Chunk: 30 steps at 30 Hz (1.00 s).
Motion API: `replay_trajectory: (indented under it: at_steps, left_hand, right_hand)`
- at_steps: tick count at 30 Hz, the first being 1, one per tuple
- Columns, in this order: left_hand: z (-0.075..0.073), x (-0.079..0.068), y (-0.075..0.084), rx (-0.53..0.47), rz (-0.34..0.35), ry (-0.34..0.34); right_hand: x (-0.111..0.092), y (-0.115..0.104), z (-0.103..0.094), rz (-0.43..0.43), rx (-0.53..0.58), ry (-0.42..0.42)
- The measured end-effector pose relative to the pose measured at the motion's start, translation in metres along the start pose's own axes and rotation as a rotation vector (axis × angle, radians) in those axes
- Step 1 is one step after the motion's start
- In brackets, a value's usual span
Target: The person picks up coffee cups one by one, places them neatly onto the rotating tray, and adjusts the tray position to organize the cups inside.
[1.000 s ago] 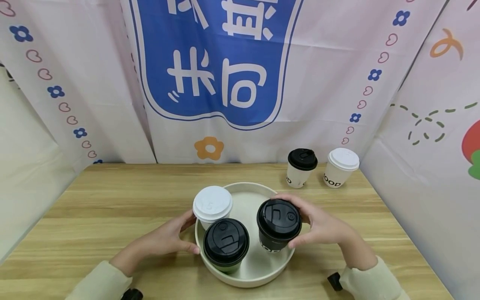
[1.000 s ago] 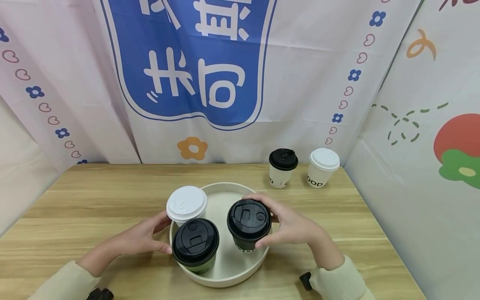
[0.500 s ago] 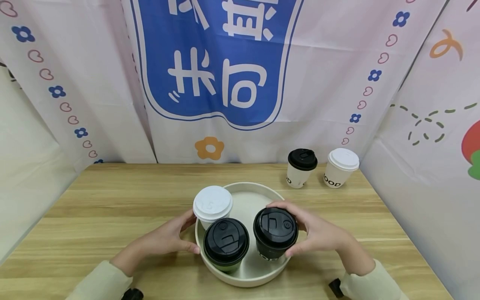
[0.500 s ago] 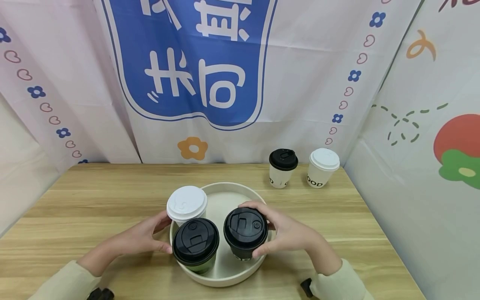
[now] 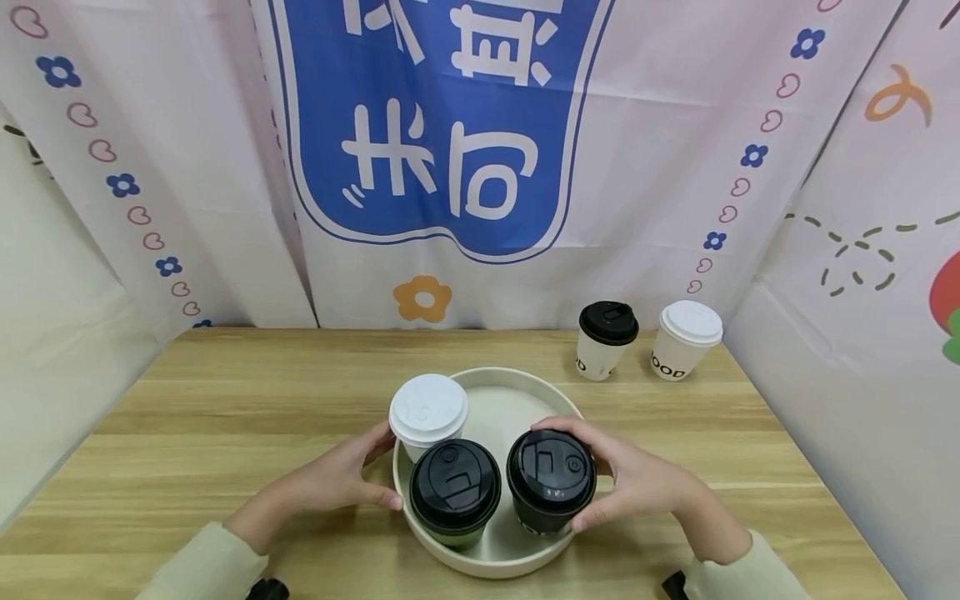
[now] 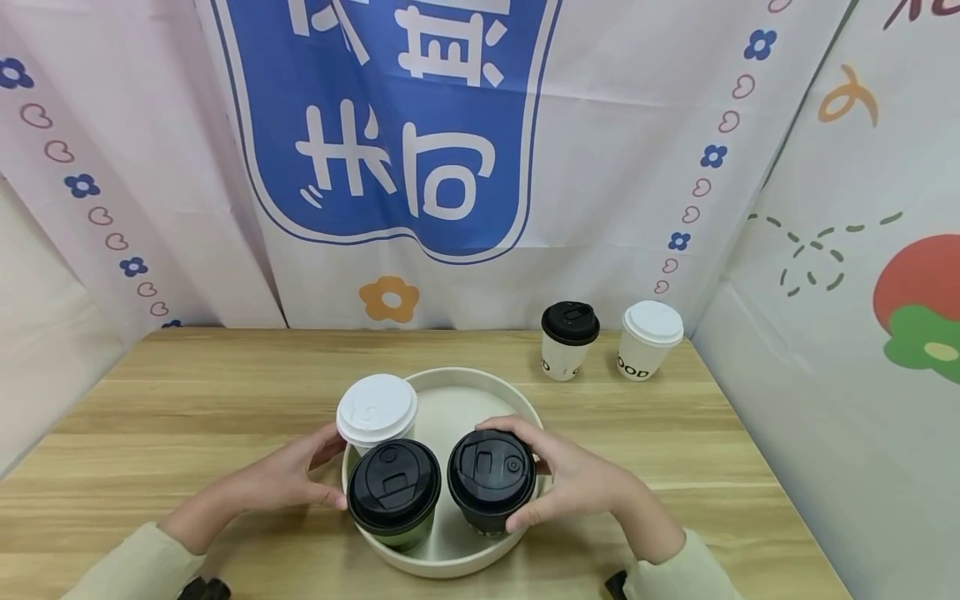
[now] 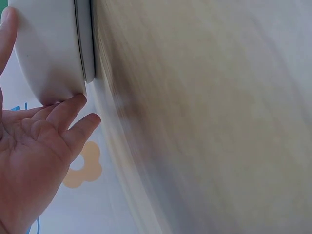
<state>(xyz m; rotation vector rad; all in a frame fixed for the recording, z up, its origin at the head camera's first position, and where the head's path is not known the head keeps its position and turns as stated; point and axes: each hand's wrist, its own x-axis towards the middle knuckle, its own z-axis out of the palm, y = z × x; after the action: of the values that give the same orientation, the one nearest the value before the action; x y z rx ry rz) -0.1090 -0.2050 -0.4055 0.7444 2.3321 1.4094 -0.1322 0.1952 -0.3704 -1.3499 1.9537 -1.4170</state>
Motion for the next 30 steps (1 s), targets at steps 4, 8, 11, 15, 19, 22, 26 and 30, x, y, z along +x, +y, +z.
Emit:
replay_trajectory:
  at_steps: [4, 8, 11, 15, 19, 22, 26, 30]
  left_hand:
    - [0.0003, 0.0008, 0.0, -0.001, -0.009, 0.001]
    - [-0.0002, 0.0013, 0.0007, 0.008, -0.01, 0.0]
    - [-0.0003, 0.0014, 0.0004, 0.01, -0.011, -0.002]
    - [0.0004, 0.002, -0.0008, 0.002, -0.011, -0.002]
    - [0.0007, 0.0021, -0.0022, -0.001, -0.019, 0.004]
    - [0.0008, 0.0015, -0.0028, -0.006, -0.029, 0.006]
    - [0.001, 0.0009, -0.0029, -0.011, -0.029, 0.005]
    - [0.0011, 0.0008, -0.0032, -0.008, -0.023, 0.003]
  right_hand:
    - [-0.0007, 0.0018, 0.0017, -0.012, 0.007, -0.011]
    - [-0.0003, 0.0024, 0.0032, -0.02, 0.02, -0.015]
    - [0.0003, 0.0027, 0.0038, -0.021, 0.025, -0.014]
    - [0.0005, 0.0041, 0.0043, -0.02, 0.045, -0.022]
    - [-0.0001, 0.0054, 0.0049, -0.018, 0.064, -0.03]
    - [-0.0005, 0.0059, 0.0052, -0.019, 0.064, -0.03]
    - [-0.0004, 0.0064, 0.0053, -0.023, 0.064, -0.035]
    - [-0.0003, 0.0069, 0.0055, -0.023, 0.067, -0.044]
